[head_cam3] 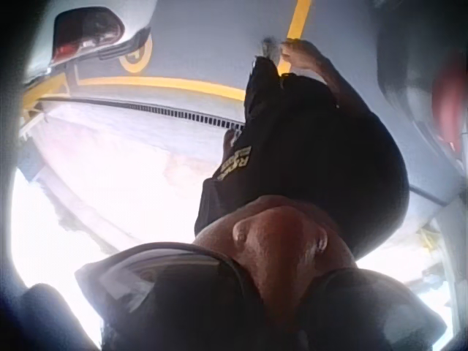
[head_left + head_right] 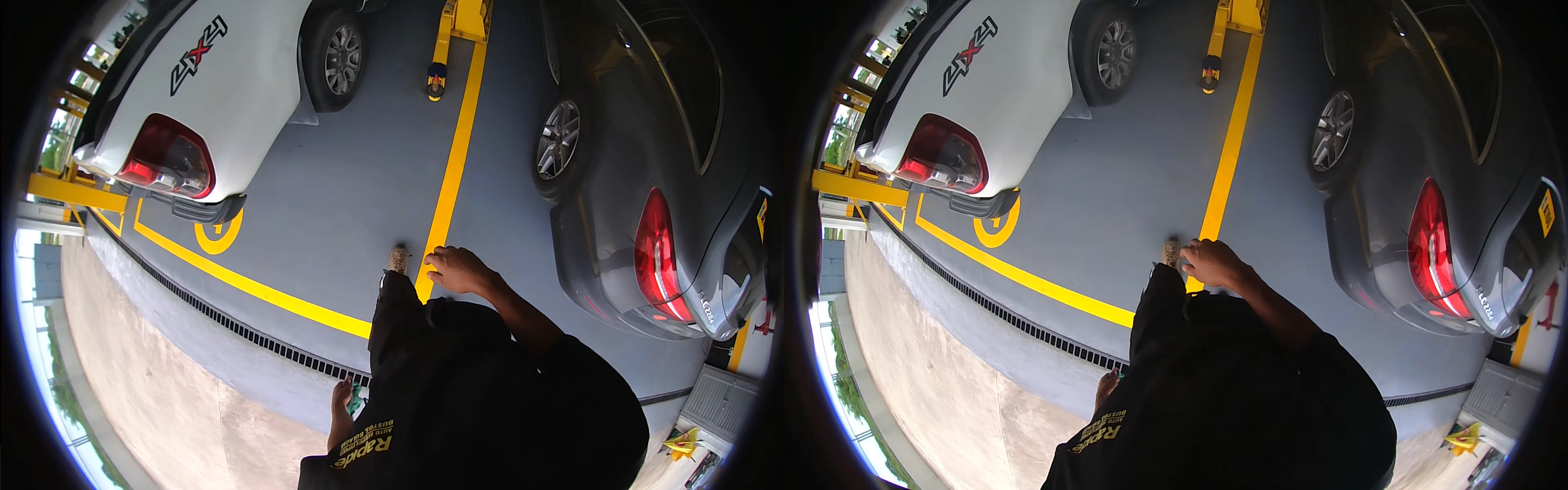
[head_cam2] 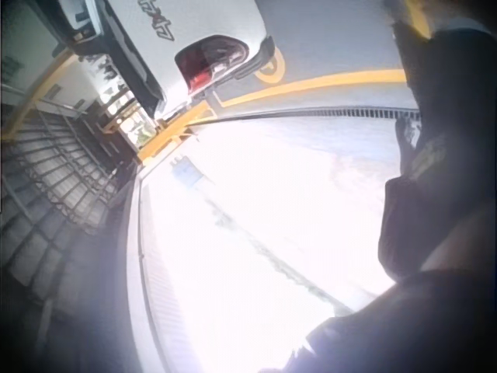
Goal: The person wipes a yellow car lift arm with a cloth and applies a liquid from a small bottle. They then walk to a tool chest, open a drawer, and clean a socket wrench with a spray and cloth before placing it back in the drawer.
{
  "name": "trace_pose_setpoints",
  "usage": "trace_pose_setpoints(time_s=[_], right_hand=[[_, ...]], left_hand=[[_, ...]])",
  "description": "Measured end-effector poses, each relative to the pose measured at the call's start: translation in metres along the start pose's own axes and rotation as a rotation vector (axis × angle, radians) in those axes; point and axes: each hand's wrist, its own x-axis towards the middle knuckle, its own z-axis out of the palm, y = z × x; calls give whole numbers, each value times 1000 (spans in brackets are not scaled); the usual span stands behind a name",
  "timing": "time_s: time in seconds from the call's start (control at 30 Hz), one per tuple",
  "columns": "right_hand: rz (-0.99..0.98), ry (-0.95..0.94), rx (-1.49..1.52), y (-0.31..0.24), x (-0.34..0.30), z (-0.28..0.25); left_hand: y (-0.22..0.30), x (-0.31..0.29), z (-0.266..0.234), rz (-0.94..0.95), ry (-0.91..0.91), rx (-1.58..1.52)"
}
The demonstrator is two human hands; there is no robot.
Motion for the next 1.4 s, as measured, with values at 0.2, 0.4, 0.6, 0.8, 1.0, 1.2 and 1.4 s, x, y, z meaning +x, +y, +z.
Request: trace_pose_setpoints(time_s=[0.2,0.4,0.6,0.8,1.0,1.2,1.4], right_hand=[[40,-118,237,-8,87,-62],[162,153,283,53,140,-119],[357,220,523,149,173,-153],[543,326,638,283,221,-186],[479,318,455,401,314,-294],[464,529,495,471,385,-405],[597,539,779,545,436,-400]], left_hand=[[153,134,-85,878,-54,366],[474,153,-188,581,-94,-177],[675,194,-211,932,173,120],[830,163,-170,670,79,558],[923,193,-190,722,111,569],[1010,213,-223,673,72,533],[1106,248,-206,553,-190,405]])
